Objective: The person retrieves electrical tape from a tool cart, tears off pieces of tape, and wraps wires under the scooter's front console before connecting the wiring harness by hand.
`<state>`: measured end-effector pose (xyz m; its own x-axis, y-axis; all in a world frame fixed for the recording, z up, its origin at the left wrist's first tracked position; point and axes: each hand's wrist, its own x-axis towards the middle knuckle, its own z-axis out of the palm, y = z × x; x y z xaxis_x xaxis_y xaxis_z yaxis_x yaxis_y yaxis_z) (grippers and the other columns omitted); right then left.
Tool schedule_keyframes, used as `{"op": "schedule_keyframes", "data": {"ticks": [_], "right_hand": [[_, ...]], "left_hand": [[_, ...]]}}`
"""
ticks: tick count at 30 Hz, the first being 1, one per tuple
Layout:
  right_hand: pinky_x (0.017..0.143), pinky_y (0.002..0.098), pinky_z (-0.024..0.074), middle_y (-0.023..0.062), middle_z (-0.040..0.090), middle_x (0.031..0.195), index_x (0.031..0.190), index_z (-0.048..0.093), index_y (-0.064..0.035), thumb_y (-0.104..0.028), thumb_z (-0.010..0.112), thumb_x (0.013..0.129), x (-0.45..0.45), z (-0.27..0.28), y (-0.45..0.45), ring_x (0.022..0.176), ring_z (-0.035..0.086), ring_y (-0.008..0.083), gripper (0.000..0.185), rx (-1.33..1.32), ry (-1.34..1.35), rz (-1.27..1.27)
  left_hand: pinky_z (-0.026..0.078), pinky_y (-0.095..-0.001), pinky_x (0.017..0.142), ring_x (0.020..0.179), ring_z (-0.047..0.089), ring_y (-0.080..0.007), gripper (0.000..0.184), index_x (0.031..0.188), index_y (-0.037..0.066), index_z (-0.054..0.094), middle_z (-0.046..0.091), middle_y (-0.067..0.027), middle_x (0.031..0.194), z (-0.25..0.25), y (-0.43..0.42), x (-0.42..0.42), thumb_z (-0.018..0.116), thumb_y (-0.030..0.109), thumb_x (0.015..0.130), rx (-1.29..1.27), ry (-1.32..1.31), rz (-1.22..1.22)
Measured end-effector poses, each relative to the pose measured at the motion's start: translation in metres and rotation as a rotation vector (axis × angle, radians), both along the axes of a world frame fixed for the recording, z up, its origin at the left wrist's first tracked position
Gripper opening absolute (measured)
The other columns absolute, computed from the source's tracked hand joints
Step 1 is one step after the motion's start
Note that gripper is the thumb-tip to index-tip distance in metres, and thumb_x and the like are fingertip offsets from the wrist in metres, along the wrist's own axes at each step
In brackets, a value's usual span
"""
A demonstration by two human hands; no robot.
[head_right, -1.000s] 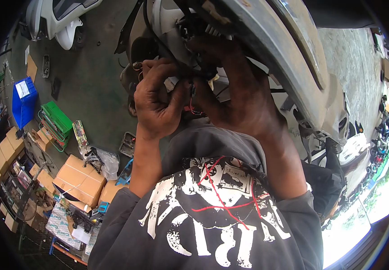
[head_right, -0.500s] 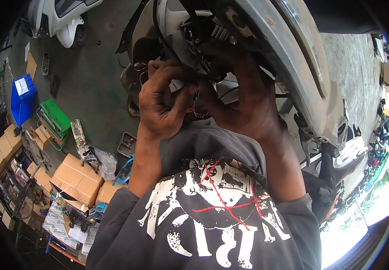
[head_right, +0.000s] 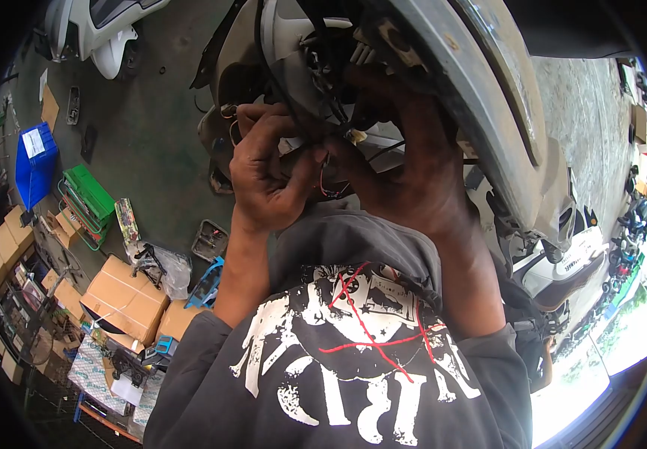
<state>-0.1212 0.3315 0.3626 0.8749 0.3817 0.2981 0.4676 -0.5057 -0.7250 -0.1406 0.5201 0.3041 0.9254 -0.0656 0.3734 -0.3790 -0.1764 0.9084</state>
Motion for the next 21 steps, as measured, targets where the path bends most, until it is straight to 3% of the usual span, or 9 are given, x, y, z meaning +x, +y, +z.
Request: {"op": "schedule_keyframes", "data": {"ticks": [8,16,20,21], "right_hand": [[0.076,0.0274,0.0572,0.0116,0.066,0.105,0.135,0.052,0.0039,0.009,0.076,0.082,0.0,0.0,0.004,0.088,0.068,0.0156,0.059,0.005,-0.01,-0.029],[0.067,0.024,0.0553,0.0101,0.07,0.097,0.124,0.06,0.0026,0.005,0.083,0.077,-0.025,-0.001,0.029,0.079,0.07,0.014,0.053,-0.046,-0.122,-0.401],[0.065,0.0234,0.0546,0.0115,0.071,0.097,0.121,0.06,0.0029,0.008,0.082,0.077,-0.031,-0.005,0.018,0.077,0.07,0.0155,0.05,-0.073,-0.34,-0.372],[0.062,0.0263,0.0555,0.012,0.071,0.099,0.119,0.06,0.0028,0.006,0.082,0.076,-0.036,-0.007,0.014,0.077,0.071,0.0185,0.048,-0.031,-0.287,-0.285]], "left_hand": [[0.037,-0.0381,0.085,0.087,0.054,-0.03,0.025,0.095,0.007,0.067,0.066,-0.0081,0.092,0.008,-0.004,-0.003,0.071,0.006,0.071,0.202,-0.054,0.065],[0.034,-0.0378,0.087,0.086,0.052,-0.0284,0.02,0.095,0.008,0.065,0.063,-0.0071,0.087,0.006,-0.003,-0.002,0.067,0.003,0.075,0.171,-0.033,0.089],[0.033,-0.0377,0.087,0.086,0.051,-0.0284,0.017,0.094,0.008,0.064,0.062,-0.0069,0.085,0.006,-0.005,-0.005,0.067,0.004,0.078,0.161,-0.017,0.125],[0.034,-0.0377,0.087,0.086,0.05,-0.0282,0.015,0.094,0.008,0.064,0.062,-0.0068,0.085,0.005,-0.005,-0.005,0.067,0.004,0.079,0.159,-0.009,0.13]]}}
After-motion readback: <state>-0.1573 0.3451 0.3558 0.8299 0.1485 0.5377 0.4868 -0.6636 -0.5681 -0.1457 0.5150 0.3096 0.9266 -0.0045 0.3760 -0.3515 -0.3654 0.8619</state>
